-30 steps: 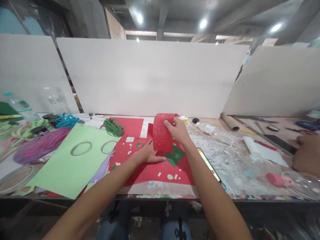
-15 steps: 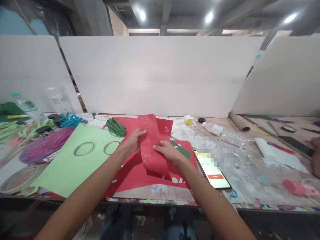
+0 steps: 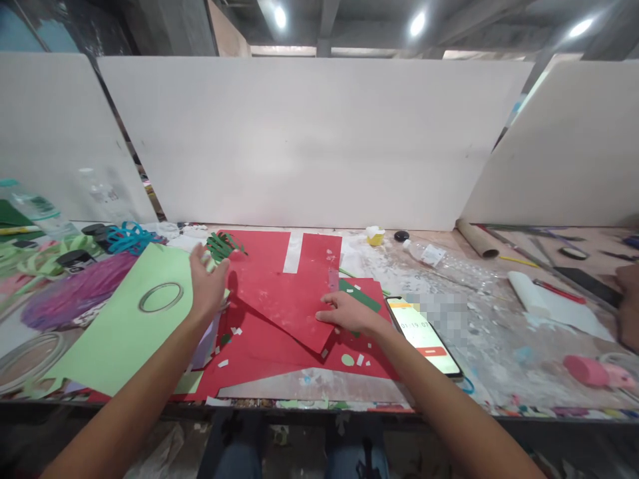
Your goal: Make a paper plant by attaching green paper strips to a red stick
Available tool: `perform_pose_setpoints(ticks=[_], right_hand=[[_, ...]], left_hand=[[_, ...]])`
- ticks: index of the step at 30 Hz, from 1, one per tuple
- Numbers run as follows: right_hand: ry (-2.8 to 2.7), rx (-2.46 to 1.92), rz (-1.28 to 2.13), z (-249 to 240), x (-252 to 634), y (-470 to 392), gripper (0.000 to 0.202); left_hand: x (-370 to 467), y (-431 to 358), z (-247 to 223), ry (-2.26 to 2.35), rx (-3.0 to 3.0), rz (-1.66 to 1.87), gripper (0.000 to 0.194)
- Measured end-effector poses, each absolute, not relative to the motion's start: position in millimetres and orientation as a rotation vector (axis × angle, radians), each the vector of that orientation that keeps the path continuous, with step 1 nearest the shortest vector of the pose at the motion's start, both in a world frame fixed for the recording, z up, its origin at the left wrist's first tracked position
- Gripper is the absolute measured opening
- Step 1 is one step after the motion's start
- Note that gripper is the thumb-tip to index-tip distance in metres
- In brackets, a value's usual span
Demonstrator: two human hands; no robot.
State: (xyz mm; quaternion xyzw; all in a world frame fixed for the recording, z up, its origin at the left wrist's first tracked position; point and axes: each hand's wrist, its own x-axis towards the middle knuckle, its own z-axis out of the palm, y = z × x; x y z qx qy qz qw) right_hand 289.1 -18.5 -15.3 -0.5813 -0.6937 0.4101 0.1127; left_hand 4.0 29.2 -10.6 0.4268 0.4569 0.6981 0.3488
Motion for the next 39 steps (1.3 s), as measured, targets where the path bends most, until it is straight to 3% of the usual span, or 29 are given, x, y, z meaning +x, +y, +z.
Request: perform_pose_setpoints(ticks=[2, 4, 5, 7, 9, 17, 24, 28, 33, 39], right_hand=[[-2.206, -1.758, 1.089, -13, 292, -6, 0.024], [-2.259, -1.792, 1.011, -10, 294, 10, 0.025], [-2.248, -1.83, 0.959, -9, 295, 19, 0.026], [-2.189, -1.971, 0.803, -9, 297, 36, 0.03], [-2.103, -2.141, 0.652, -12, 297, 49, 0.033], [-2.033, -2.221, 0.615, -21, 296, 69, 0.004], [-1.893, -2.01, 0.628, -7, 312, 56, 0.022], [-1.923, -1.93, 0.61, -18, 298, 40, 0.033], [-2.123, -1.89, 0.603, -29, 293, 24, 0.032], [-2.266, -1.933, 0.701, -33, 293, 29, 0.025]], left_hand=[[7, 16, -12, 1.341, 1.755, 1.8, 0.059], [20, 3, -18, 1.142, 2.47, 1.101, 0.045], [28, -2, -22, 1.009, 2.66, 0.7, 0.047], [43, -8, -30, 0.986, 2.74, 0.205, 0.058], [52, -10, -37, 1.058, 2.741, 0.044, 0.06], [56, -17, -37, 1.183, 2.757, 0.05, 0.056], [57, -8, -39, 1.217, 2.676, 0.321, 0.043], [59, 2, -39, 1.313, 2.542, 0.547, 0.053], [63, 3, -40, 1.041, 2.626, 0.189, 0.073], [70, 4, -43, 1.021, 2.78, 0.145, 0.066]])
